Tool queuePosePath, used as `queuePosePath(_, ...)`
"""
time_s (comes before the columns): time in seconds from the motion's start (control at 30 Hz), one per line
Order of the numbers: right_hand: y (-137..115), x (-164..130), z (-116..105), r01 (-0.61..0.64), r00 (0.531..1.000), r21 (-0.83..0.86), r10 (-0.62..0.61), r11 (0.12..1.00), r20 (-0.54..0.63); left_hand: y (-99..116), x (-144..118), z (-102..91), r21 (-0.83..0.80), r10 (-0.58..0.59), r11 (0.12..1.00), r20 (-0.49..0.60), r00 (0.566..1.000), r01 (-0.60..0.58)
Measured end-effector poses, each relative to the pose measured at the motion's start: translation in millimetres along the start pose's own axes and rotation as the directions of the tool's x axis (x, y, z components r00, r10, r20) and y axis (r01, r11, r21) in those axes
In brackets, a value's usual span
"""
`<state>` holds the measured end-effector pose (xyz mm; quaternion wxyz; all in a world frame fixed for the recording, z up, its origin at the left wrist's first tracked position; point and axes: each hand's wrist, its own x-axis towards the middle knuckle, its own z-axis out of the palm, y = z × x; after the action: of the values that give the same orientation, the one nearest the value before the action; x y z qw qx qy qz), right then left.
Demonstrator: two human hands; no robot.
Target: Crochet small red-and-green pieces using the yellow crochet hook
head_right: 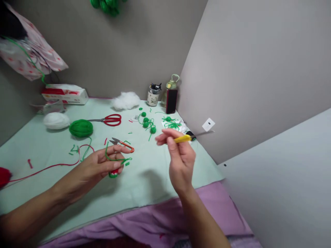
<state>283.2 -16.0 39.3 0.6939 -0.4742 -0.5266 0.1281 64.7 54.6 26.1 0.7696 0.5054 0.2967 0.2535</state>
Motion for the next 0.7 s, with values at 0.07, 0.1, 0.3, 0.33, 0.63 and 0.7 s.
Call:
queuePosePath(0.07, 0.4, 8.5, 1.3, 0.059, 0.97, -0.118, -0.029, 0.991, 0.242, 2.1, 4.2, -2.9, 0.017, 0.003, 1.0, -0.019, 1.0, -0.003)
queuePosePath(0.1, 1.0, 10.5, 3.8, 0.12, 0.932, -0.168, -0.053, 0.979, 0.359, 2.8, 6.1, -4.0, 0.016, 0.003, 1.0, -0.029, 1.0, -0.002)
queuePosePath(0.3, 15.7, 12.1, 25.3, 0.426, 0.733, -0.196, -0.21, 0.883, 0.647, -2.9, 14.7, -9.6, -0.003, -0.014, 1.0, -0.02, 1.0, 0.014)
queuePosePath(0.33, 18.1, 14.1, 26.3, 0.43, 0.717, -0.194, -0.203, 0.882, 0.667, -4.7, 15.8, -11.0, -0.006, -0.014, 1.0, -0.017, 1.0, 0.014)
queuePosePath(0.63, 35.3, 24.9, 27.6, 0.145, 0.758, -0.206, 0.025, 0.968, 0.652, -13.5, 22.1, -21.0, -0.076, -0.104, 0.992, -0.101, 0.989, 0.097)
queuePosePath(0.7, 38.5, 18.3, 34.4, 0.172, 0.695, -0.177, 0.008, 0.969, 0.719, -13.5, 23.9, -21.3, -0.072, -0.103, 0.993, -0.085, 0.991, 0.097)
